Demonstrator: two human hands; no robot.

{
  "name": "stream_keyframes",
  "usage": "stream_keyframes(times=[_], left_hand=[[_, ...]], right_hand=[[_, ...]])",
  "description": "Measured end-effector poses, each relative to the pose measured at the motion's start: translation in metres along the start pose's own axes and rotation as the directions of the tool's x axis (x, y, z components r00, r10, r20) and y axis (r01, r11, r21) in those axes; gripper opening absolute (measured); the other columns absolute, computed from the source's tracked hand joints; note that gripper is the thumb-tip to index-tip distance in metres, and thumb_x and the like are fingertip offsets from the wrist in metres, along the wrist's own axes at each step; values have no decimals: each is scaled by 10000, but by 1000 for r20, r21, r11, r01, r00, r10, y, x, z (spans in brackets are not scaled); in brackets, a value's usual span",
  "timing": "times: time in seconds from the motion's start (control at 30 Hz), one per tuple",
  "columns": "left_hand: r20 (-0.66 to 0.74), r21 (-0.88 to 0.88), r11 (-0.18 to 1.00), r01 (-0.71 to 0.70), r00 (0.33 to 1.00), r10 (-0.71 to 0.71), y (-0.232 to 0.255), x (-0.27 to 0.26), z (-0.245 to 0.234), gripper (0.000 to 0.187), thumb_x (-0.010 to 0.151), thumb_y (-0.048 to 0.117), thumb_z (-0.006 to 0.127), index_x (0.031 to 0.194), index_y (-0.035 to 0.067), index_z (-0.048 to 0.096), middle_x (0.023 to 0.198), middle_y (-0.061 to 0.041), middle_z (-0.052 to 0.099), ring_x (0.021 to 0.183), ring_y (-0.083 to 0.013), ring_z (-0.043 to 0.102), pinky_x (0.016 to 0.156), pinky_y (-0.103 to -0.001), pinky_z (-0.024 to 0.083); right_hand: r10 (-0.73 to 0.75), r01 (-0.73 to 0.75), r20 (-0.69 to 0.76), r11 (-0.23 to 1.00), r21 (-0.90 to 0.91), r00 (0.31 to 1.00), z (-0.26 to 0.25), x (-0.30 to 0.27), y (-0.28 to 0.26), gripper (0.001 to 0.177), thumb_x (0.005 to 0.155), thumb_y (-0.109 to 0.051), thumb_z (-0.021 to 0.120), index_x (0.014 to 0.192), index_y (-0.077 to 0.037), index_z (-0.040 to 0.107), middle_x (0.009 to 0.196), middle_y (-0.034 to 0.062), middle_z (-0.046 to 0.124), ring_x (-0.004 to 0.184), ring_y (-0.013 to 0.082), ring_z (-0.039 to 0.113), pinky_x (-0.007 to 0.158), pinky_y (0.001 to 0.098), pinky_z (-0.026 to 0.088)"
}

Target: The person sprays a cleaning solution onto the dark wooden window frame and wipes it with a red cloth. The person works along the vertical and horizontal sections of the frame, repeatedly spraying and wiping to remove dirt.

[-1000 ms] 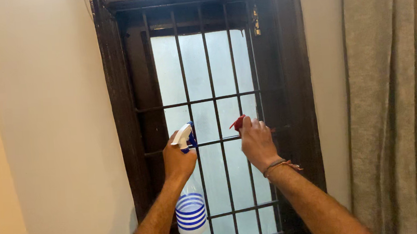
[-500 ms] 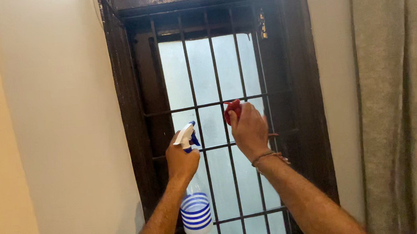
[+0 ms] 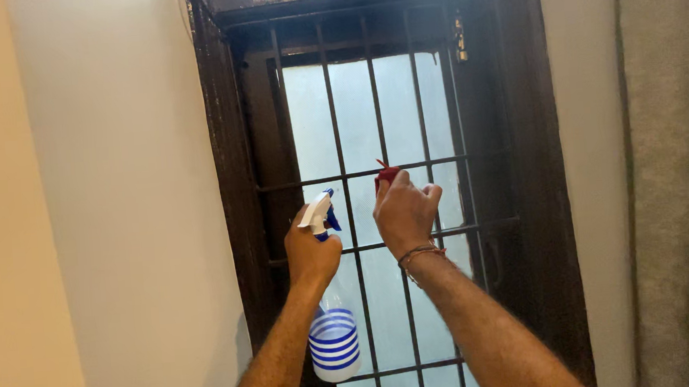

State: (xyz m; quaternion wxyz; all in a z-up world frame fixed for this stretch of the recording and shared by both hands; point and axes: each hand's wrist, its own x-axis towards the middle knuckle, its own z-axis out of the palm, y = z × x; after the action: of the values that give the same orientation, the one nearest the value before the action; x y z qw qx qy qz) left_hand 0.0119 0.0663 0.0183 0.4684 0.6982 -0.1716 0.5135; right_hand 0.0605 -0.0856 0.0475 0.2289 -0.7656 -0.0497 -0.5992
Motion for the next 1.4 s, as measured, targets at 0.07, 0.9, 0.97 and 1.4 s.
stream_keyframes(times=[0.07, 0.9, 0.97, 1.4], left_hand=[[1, -6, 1000, 0, 1000, 0, 0, 0, -1, 537, 706, -48, 586, 1231, 41, 653, 1034, -142, 720, 934, -266, 722, 819, -355, 559], [50, -25, 994, 108, 993, -107, 11, -11, -1, 548, 714, -48, 581, 1249, 59, 640, 1042, -123, 725, 877, -229, 722, 760, -335, 563], [64, -20, 991, 136, 989, -134, 12, -11, 0, 560, 716, -53, 575, 1259, 70, 638, 1050, -116, 727, 875, -227, 724, 760, -333, 564], [69, 20, 993, 115, 991, -116, 5, -21, -3, 522, 738, -71, 578, 1243, 50, 633, 1044, -122, 720, 848, -230, 721, 740, -341, 561]], right_hand=[[54, -56, 71, 998, 30, 996, 1, 1, -2, 338, 1065, -326, 474, 1071, -12, 597, 813, 142, 745, 722, 305, 715, 891, 494, 469], [-23, -67, 210, 910, 408, 977, 30, 15, 39, 307, 1046, -307, 458, 1122, -32, 571, 887, 257, 729, 848, 461, 712, 759, 542, 565], [6, -91, 230, 929, 360, 973, 19, 9, 32, 319, 1042, -321, 447, 1163, -51, 565, 893, 255, 729, 861, 463, 710, 772, 551, 563], [22, -57, 280, 991, 119, 960, 0, -18, 26, 380, 1049, -368, 445, 1214, -41, 546, 841, 224, 738, 804, 426, 732, 730, 551, 573]])
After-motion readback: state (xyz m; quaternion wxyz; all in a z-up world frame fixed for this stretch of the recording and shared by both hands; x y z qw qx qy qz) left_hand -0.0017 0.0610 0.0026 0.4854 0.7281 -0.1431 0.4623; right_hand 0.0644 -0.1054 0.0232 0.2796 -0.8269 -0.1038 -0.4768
